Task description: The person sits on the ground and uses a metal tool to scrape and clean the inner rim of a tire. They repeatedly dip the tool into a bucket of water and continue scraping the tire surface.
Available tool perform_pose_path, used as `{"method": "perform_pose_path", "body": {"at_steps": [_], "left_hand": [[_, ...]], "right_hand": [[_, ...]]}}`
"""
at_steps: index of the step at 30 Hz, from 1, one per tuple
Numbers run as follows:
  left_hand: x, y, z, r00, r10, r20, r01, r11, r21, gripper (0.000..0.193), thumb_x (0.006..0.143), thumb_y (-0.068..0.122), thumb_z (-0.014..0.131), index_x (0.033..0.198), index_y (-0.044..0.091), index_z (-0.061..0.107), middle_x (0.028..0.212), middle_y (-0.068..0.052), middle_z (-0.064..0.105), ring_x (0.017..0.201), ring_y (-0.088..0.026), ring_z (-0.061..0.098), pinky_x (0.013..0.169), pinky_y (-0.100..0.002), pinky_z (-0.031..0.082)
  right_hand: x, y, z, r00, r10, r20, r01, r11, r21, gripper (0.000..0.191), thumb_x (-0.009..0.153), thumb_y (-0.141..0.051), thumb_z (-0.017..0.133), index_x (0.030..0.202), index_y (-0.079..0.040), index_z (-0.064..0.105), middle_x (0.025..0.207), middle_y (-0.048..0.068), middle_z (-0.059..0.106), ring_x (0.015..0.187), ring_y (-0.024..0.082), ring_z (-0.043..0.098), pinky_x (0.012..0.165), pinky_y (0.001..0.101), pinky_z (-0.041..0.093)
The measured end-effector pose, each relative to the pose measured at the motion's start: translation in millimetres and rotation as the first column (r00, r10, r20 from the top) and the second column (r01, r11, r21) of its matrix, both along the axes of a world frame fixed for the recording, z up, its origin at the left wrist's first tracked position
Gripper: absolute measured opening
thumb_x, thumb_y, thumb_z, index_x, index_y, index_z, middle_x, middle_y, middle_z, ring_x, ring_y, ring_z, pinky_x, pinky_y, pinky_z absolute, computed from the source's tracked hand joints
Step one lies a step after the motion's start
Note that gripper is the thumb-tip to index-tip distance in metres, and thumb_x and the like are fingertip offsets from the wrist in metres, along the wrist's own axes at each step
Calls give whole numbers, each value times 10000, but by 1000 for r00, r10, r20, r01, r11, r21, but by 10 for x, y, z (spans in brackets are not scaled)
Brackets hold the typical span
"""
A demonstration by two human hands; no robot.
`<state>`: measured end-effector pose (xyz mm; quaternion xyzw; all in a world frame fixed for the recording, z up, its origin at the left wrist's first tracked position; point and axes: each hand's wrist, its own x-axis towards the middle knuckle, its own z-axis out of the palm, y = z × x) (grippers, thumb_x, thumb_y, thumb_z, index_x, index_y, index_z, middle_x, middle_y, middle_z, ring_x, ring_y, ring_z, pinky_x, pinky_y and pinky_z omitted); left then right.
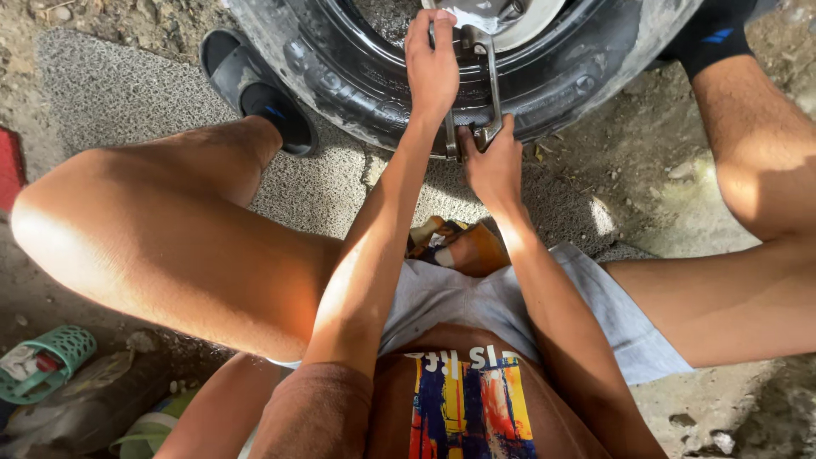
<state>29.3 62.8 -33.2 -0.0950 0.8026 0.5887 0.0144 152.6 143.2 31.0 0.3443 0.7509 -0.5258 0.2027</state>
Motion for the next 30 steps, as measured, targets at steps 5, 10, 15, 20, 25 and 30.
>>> {"method": "perform_pose_path", "body": {"at_steps": [5, 10, 15, 20, 25, 30], "left_hand": [[-10, 0, 18, 999, -12, 44, 12, 1000, -1, 339, 1076, 360, 454, 1016, 90, 650, 1089, -105, 641, 1103, -298, 602, 1013, -423, 447], [-15, 2, 34, 998, -10, 54, 10, 1000, 0, 343, 1078, 367, 451, 1024, 82, 632, 1080, -107, 647, 1103, -306, 607, 1003, -423, 457], [-15, 0, 43, 998, -4, 57, 5, 1000, -21, 349, 1081, 364, 447, 1032, 76, 638, 1075, -112, 643, 1095, -306, 611, 998, -419, 458], [-12, 8, 46, 1000, -17, 12, 17, 1000, -14, 338, 1083, 346, 444, 1024, 74, 636, 1087, -106, 657, 1120, -304, 598, 1005, -419, 448], [-22, 16, 46, 999, -4, 51, 6, 999, -38, 338, 1081, 339, 451, 1019, 64, 637, 1049, -119, 644, 1089, -310, 606, 988, -422, 455], [-7, -1, 39, 998, -18, -60, 16, 1000, -24, 340, 1084, 347, 467, 1030, 65, 649, 1050, -113, 658, 1091, -318, 597, 1011, -424, 443]], "right_hand": [[-2, -1, 26, 997, 31, -76, -37, 996, -75, 514, 952, -145, 674, 1289, 117, 389, 691, 91, 704, 551, 213, 736, 502, 358, 568], [-10, 8, 25, 1000, -18, -15, 19, 999, 50, 408, 979, -194, 715, 1230, 58, 515, 620, 125, 663, 513, 245, 677, 501, 377, 505], [-27, -18, -6, 999, -2, -45, 0, 999, -34, 407, 945, -166, 733, 1168, 81, 499, 679, 76, 682, 550, 181, 711, 494, 339, 558], [12, 11, -24, 999, -31, 17, 31, 999, -20, 482, 968, -204, 696, 1264, 66, 429, 628, 110, 657, 488, 192, 647, 435, 351, 500], [57, 19, -22, 987, 86, -132, -83, 996, 28, 429, 1009, -193, 751, 1134, 129, 496, 697, 109, 677, 572, 156, 679, 488, 328, 501], [58, -78, -64, 997, -79, -23, 79, 997, -26, 444, 964, -179, 705, 1256, 19, 436, 676, 113, 670, 507, 209, 629, 463, 372, 469]]}}
